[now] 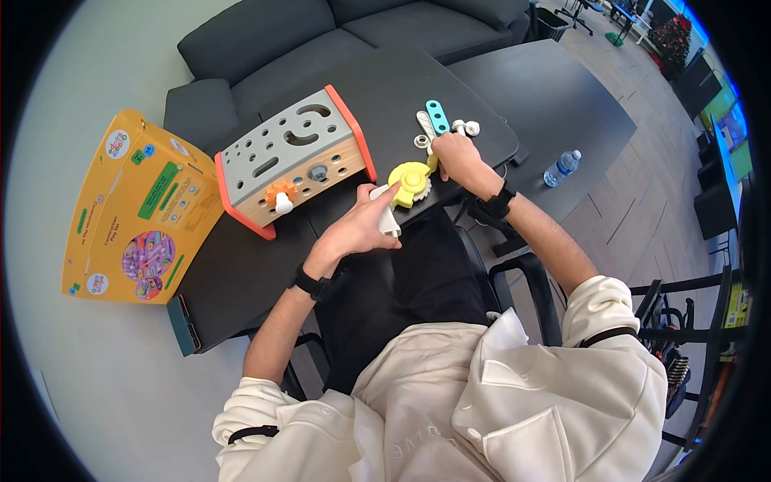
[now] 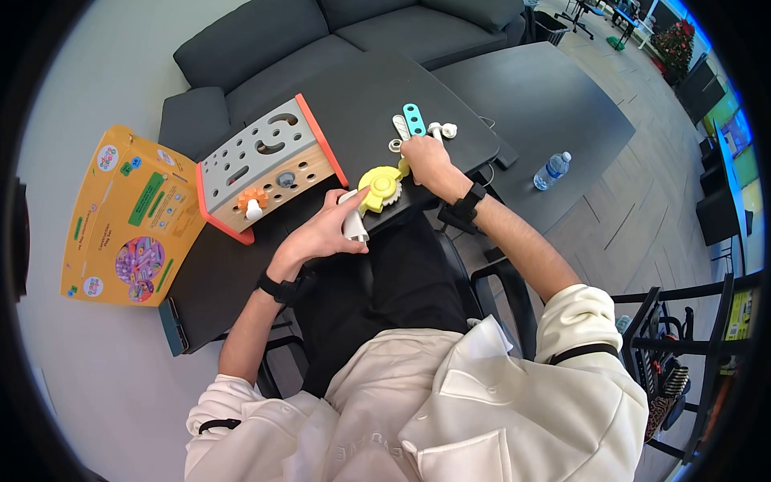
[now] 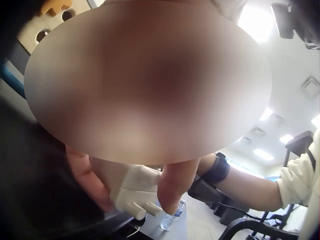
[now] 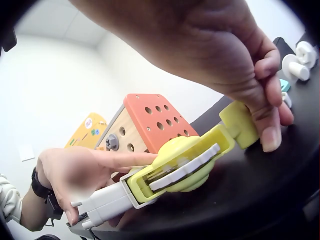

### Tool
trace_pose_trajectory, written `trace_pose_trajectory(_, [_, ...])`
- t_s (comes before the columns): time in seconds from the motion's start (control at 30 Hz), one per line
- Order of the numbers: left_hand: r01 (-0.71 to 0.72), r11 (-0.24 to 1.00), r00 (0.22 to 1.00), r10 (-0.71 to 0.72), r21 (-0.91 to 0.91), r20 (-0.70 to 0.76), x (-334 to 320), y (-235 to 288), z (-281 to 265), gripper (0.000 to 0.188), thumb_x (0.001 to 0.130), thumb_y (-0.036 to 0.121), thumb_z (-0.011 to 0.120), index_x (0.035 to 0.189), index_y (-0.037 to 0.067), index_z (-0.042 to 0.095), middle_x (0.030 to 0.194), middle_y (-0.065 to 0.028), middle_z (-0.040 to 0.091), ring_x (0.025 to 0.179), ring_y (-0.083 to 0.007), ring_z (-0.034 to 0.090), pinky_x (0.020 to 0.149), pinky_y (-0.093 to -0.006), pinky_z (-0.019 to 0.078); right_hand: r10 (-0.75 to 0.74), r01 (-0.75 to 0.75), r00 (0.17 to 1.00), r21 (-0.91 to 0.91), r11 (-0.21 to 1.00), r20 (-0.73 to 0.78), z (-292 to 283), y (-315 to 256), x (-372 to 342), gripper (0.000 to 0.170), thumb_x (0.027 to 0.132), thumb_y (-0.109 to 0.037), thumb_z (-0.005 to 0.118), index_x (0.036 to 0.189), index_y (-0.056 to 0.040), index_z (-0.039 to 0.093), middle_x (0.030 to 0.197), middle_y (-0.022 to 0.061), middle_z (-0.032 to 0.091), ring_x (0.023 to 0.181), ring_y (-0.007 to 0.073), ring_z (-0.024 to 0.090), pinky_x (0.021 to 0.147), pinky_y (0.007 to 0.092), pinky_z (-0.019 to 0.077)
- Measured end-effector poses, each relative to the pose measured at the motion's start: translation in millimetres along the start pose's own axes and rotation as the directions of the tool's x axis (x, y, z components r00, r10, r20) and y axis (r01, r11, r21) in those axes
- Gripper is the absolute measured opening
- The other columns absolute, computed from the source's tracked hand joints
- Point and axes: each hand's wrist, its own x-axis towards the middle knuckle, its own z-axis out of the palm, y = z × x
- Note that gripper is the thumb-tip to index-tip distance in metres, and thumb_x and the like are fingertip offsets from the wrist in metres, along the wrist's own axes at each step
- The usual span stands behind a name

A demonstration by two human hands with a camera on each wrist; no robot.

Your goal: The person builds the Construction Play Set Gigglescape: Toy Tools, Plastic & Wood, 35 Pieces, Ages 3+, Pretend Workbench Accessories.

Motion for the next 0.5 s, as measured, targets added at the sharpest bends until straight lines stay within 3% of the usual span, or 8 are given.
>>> trace_pose_trajectory(0.07, [0.007,1.0,1.0,-0.007,0.017,0.003,0,3,-3,0.105,0.072,0.03,0.091,0.159,0.011,0.035,0.143,-0.0238,0.041,0.131,-0.0342,0.05,0.11,-0.0354,0.0427,0.003,-0.003,1.0,0.001,1.0,0.009,-1,0,0,0.031,0.061,-0.007,0.092,0.086,-0.0018,0.075,0.087,0.0147,0.075,0.088,0.0307,0.075,0.078,0.0384,0.0593])
trace_pose_trajectory(0.23, [0.003,1.0,1.0,-0.003,-0.013,-0.025,1,1,-4,0.103,0.07,0.032,0.092,0.155,0.007,0.041,0.134,-0.0176,0.05,0.106,-0.0262,0.061,0.096,-0.0342,0.0506,0.024,-0.025,0.999,0.021,0.999,0.028,-6,-1,-1,0.033,0.061,-0.008,0.092,0.089,-0.0015,0.075,0.09,0.0154,0.075,0.089,0.0308,0.075,0.078,0.0387,0.0599])
trace_pose_trajectory(0.37, [-0.027,1.0,0.997,0.026,-0.013,-0.074,4,2,-4,0.102,0.07,0.034,0.093,0.154,0.003,0.043,0.13,-0.0187,0.051,0.102,-0.0266,0.061,0.094,-0.0343,0.0508,0.045,-0.045,0.999,-0.001,0.999,0.023,-1,3,1,0.035,0.061,-0.01,0.093,0.09,-0.0003,0.075,0.091,0.0166,0.075,0.09,0.0323,0.075,0.077,0.0393,0.0604])
trace_pose_trajectory(0.43, [0.095,0.995,0.994,-0.097,-0.039,-0.055,7,8,-6,0.107,0.067,0.035,0.092,0.153,0.0,0.04,0.127,-0.0258,0.05,0.119,-0.039,0.057,0.103,-0.037,0.0478,0.052,-0.052,0.999,0.012,0.999,0.004,0,5,2,0.035,0.061,-0.009,0.092,0.089,0.0016,0.075,0.091,0.0185,0.075,0.09,0.0337,0.075,0.075,0.0401,0.0605])
trace_pose_trajectory(0.47, [0.096,0.995,0.994,-0.098,-0.04,-0.054,7,9,-4,0.107,0.067,0.035,0.092,0.153,0.0,0.04,0.127,-0.0258,0.05,0.119,-0.039,0.057,0.103,-0.037,0.0478,0.052,-0.052,0.999,0.012,0.999,0.006,0,5,2,0.035,0.061,-0.009,0.092,0.089,0.0016,0.075,0.091,0.0185,0.075,0.09,0.0337,0.075,0.075,0.0401,0.0605])
trace_pose_trajectory(0.5, [0.08,0.997,0.992,-0.082,-0.022,-0.097,9,9,-1,0.107,0.068,0.036,0.093,0.152,-0.002,0.041,0.122,-0.0235,0.051,0.109,-0.0337,0.059,0.098,-0.0357,0.0496,0.052,-0.052,0.998,0.02,0.998,0.018,-1,5,3,0.033,0.061,-0.008,0.091,0.088,0.0022,0.074,0.09,0.019,0.074,0.089,0.034,0.075,0.075,0.0403,0.0605])
